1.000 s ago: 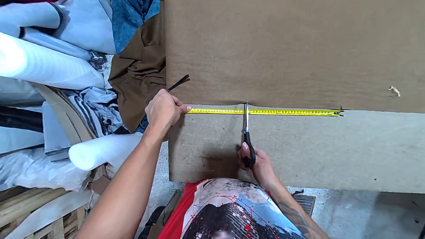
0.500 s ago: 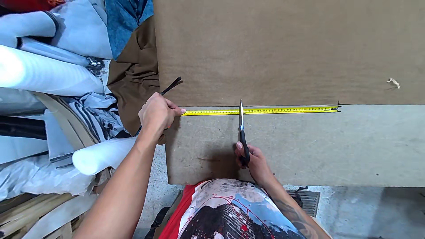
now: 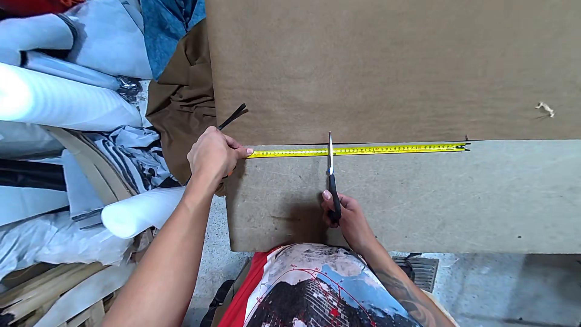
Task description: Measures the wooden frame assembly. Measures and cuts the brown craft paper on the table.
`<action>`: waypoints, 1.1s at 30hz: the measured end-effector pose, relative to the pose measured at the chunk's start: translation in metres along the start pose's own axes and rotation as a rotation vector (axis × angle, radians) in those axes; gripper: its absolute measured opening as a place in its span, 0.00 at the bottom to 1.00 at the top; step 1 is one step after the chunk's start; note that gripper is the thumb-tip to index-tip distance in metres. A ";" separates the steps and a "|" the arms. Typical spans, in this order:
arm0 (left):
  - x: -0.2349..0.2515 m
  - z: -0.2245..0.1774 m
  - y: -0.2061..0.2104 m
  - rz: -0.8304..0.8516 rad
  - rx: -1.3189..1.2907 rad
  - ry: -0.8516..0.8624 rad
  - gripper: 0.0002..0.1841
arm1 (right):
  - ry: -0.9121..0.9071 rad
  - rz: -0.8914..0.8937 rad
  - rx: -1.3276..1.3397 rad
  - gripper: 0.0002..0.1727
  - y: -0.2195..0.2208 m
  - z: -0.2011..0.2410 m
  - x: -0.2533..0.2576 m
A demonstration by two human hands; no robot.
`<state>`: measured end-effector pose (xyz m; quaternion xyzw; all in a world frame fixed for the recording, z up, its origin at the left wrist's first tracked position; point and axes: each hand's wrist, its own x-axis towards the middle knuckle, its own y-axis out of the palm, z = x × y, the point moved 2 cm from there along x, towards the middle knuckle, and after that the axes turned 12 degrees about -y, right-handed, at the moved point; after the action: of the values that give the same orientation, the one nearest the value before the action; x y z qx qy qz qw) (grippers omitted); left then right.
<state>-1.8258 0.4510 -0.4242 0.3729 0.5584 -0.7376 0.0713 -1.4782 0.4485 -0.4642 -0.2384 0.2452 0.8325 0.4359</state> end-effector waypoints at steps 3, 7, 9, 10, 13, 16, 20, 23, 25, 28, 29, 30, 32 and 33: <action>0.000 0.000 0.000 -0.007 -0.002 -0.001 0.14 | 0.005 0.007 0.002 0.30 0.000 0.002 0.002; -0.001 0.000 -0.001 -0.002 -0.012 0.005 0.14 | 0.000 0.006 -0.015 0.30 0.000 0.004 0.005; 0.000 0.000 -0.001 -0.001 -0.007 0.004 0.14 | -0.008 0.009 -0.023 0.30 0.000 0.004 0.005; 0.000 -0.001 0.000 -0.001 -0.004 0.002 0.14 | -0.011 0.009 -0.023 0.30 0.000 0.003 0.005; 0.001 0.000 0.000 -0.005 0.008 -0.001 0.14 | -0.019 0.002 -0.031 0.28 0.000 0.000 0.003; 0.001 -0.001 0.000 -0.007 0.021 0.001 0.14 | -0.012 0.000 -0.028 0.27 -0.001 -0.001 0.003; 0.001 -0.001 0.000 -0.006 0.017 0.007 0.13 | 0.000 -0.018 -0.011 0.28 -0.001 0.002 0.005; 0.001 -0.001 0.000 -0.007 0.009 0.005 0.14 | 0.008 -0.026 -0.017 0.28 -0.001 0.003 0.004; 0.002 -0.001 0.000 -0.015 0.002 0.010 0.14 | 0.018 -0.032 -0.007 0.28 -0.001 0.005 0.006; 0.001 -0.002 -0.001 -0.003 0.010 -0.002 0.13 | 0.034 -0.023 -0.007 0.29 0.000 0.010 0.010; 0.000 -0.003 -0.001 -0.004 0.013 -0.008 0.13 | 0.036 -0.019 -0.005 0.29 0.000 0.011 0.011; -0.001 -0.003 -0.001 -0.003 0.010 -0.010 0.12 | 0.034 -0.023 -0.002 0.29 0.000 0.011 0.012; -0.001 -0.003 -0.002 -0.007 0.001 -0.007 0.12 | 0.035 -0.038 0.014 0.28 0.001 0.013 0.013; -0.002 -0.003 -0.002 -0.010 -0.003 -0.003 0.12 | 0.036 -0.045 0.021 0.29 0.002 0.015 0.014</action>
<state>-1.8243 0.4537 -0.4218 0.3690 0.5613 -0.7376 0.0692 -1.4892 0.4652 -0.4610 -0.2541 0.2565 0.8155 0.4524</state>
